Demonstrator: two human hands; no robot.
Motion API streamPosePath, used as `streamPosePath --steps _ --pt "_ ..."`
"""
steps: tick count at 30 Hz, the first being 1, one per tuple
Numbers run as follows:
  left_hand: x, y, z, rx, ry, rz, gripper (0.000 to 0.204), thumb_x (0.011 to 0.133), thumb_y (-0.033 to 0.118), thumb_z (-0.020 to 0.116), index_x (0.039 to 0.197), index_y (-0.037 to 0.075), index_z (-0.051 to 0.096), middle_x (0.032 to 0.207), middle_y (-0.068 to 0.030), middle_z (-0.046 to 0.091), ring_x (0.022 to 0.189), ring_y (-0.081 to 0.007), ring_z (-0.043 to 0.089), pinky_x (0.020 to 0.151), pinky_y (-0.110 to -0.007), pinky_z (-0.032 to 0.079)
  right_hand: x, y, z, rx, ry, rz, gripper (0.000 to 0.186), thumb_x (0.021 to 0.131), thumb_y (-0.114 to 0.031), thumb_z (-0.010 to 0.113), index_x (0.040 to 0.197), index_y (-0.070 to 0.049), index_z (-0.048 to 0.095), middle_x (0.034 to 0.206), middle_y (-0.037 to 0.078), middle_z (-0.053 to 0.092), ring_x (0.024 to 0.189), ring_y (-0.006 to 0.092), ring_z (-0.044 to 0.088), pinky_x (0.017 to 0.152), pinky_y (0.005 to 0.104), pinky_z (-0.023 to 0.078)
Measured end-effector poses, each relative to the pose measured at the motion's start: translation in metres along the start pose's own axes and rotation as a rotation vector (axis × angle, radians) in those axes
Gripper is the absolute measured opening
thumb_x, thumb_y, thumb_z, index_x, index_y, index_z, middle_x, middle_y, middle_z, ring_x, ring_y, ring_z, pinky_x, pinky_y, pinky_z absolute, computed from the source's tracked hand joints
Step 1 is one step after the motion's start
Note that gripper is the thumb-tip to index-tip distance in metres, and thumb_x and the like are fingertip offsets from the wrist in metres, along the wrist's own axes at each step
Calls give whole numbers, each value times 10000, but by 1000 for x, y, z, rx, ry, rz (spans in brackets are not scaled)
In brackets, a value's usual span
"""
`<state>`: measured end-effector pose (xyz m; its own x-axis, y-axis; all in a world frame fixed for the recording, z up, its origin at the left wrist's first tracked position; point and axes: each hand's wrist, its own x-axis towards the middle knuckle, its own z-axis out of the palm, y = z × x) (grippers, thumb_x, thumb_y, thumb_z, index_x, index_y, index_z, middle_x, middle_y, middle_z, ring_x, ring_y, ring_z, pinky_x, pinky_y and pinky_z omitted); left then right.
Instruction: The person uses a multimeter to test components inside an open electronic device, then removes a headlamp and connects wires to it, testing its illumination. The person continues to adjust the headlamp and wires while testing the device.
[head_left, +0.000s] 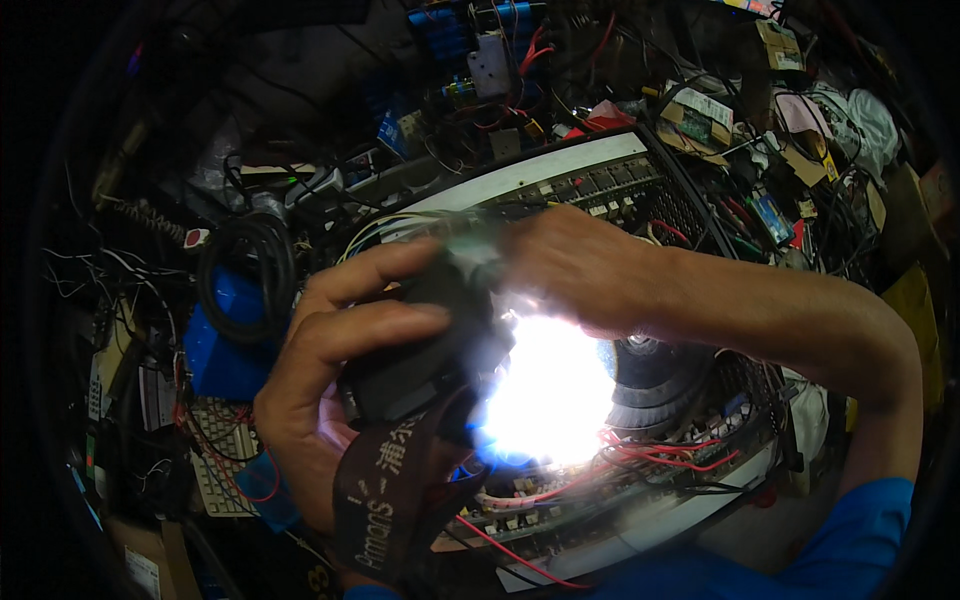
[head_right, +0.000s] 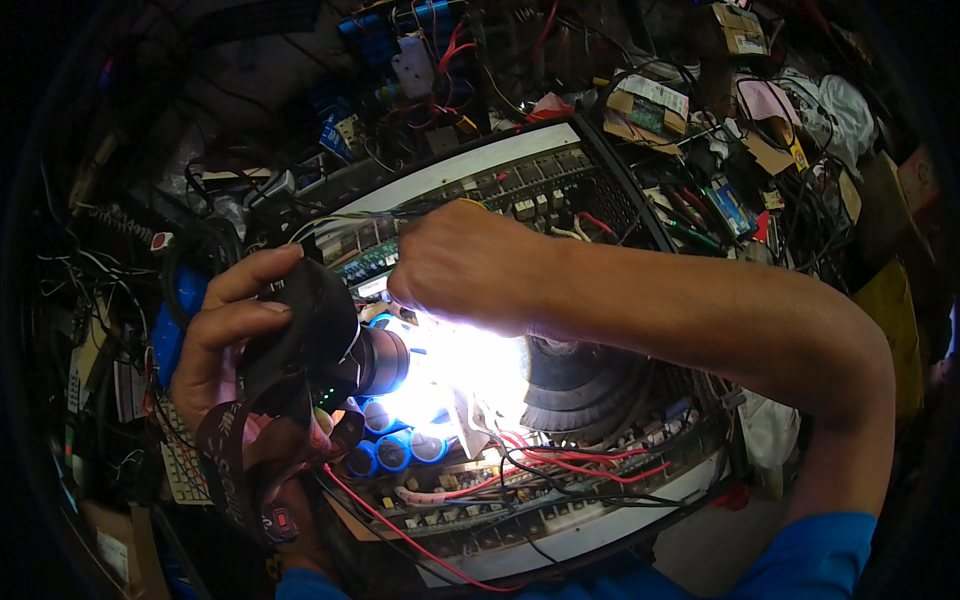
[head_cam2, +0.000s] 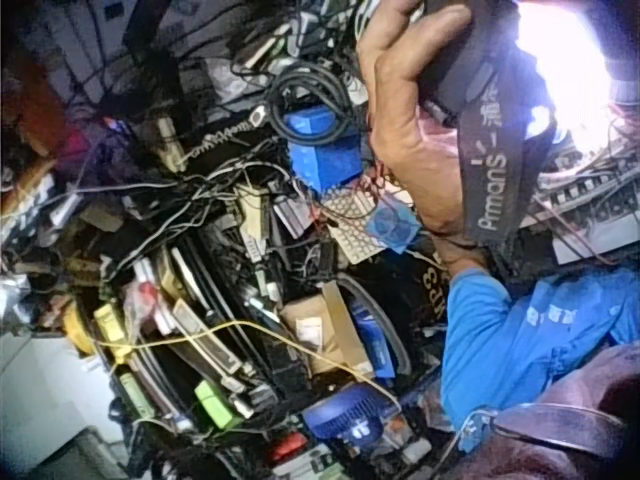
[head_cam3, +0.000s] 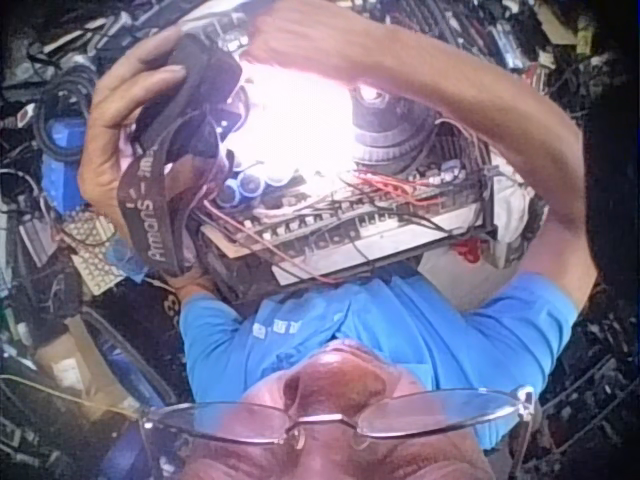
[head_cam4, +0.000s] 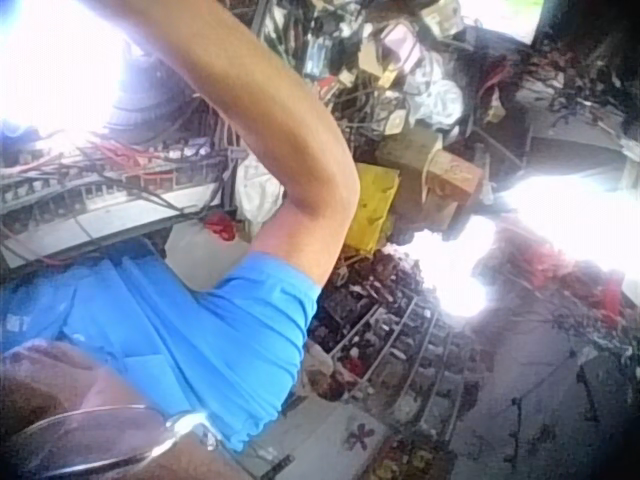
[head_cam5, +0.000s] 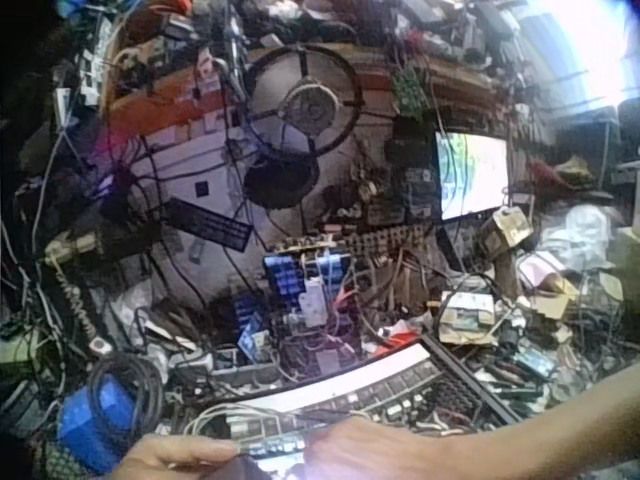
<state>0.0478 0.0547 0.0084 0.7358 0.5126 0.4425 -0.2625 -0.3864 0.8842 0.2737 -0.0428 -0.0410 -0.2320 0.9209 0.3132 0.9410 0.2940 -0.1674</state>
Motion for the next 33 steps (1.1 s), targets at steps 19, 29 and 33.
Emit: streamPosePath --steps 19,29,33 --pt "11 -10 14 131 -115 215 541 702 325 1017 1091 86 727 1313 -223 675 1105 -295 760 919 -401 686 9 6 -12 93 -67 7 64 864 -103 693 849 -53 730 814 174 731 844 383 758 743 501 597" --pt "13 -17 11 129 -116 223 620 631 329 1045 1098 65 735 1331 -249 678 1119 -305 754 944 -413 668 3 6 -15 39 -14 -28 54 818 -88 745 829 -40 722 817 173 732 848 383 759 729 494 601" --pt "6 -11 11 84 -119 142 662 604 355 1060 1105 73 732 1345 -260 668 1128 -306 753 946 -414 668 7 6 -13 -22 11 -46 67 810 -73 773 857 -45 734 811 161 733 841 374 762 735 479 615"
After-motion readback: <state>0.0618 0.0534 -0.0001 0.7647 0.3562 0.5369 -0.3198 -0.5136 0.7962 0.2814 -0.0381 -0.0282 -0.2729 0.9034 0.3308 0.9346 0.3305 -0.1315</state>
